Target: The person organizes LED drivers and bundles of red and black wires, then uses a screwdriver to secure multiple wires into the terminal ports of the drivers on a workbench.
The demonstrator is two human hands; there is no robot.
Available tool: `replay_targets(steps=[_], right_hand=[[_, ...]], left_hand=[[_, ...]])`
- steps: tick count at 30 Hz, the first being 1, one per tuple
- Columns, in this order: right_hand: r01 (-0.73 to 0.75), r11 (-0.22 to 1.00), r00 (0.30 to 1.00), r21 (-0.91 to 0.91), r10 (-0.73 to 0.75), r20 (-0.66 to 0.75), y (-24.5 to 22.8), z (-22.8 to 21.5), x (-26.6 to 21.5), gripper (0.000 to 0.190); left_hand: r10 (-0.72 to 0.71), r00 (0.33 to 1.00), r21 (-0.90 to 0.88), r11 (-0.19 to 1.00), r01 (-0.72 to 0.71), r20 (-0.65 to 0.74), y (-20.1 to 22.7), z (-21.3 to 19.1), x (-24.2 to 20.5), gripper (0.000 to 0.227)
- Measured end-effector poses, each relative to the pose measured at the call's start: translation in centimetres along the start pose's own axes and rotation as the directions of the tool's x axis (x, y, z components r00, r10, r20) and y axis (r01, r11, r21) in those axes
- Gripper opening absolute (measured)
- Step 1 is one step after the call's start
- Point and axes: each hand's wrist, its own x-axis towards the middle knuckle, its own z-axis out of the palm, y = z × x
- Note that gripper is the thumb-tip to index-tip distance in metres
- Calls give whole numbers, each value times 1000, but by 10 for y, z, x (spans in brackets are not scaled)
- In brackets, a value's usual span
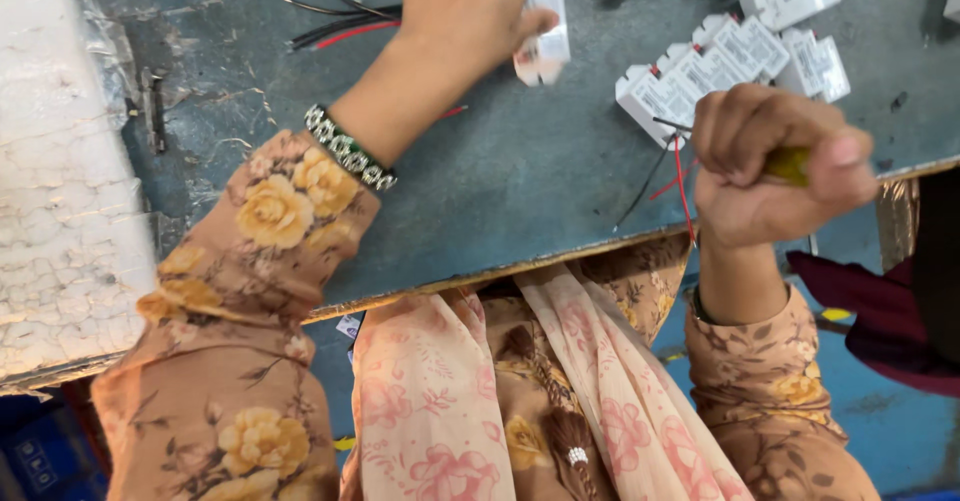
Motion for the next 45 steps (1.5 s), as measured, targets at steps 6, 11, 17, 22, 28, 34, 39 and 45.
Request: replay_targets(steps=[6, 11, 17, 22, 28, 34, 39, 45], right_hand=[[-158, 979, 987, 132, 160, -6, -27, 4, -11, 68], [-254, 947, 967, 194, 250, 48, -26, 19, -13, 67], [-272, 943, 962, 192, 263, 70, -11, 35, -12, 63], [-326, 935, 944, 140, 315, 97, -14, 42, -12, 62], [-352, 928, 931, 125, 334, 147, -11, 43, -10, 60], [-344, 933, 932, 107, 326, 156, -10, 43, -10, 60], [-314, 945, 943, 93, 299, 149, -10, 50, -10, 61], [-337, 936, 935, 102, 321, 150, -13, 46, -11, 62]], left_hand=[[-18, 994, -204, 978, 39, 104, 64, -30, -49, 41], [-130, 975, -504, 839, 206, 183, 56, -72, -69, 23], [-103, 943, -651, 699, 295, 317, 69, -78, -99, 19], [-106, 938, -665, 679, 311, 330, 67, -67, -110, 22], [-121, 923, -619, 710, 337, 365, 68, -62, -111, 24], [-133, 900, -577, 727, 373, 414, 70, -62, -111, 22], [-100, 922, -599, 733, 322, 373, 71, -59, -112, 25], [-79, 936, -651, 698, 297, 343, 69, -61, -112, 23]])
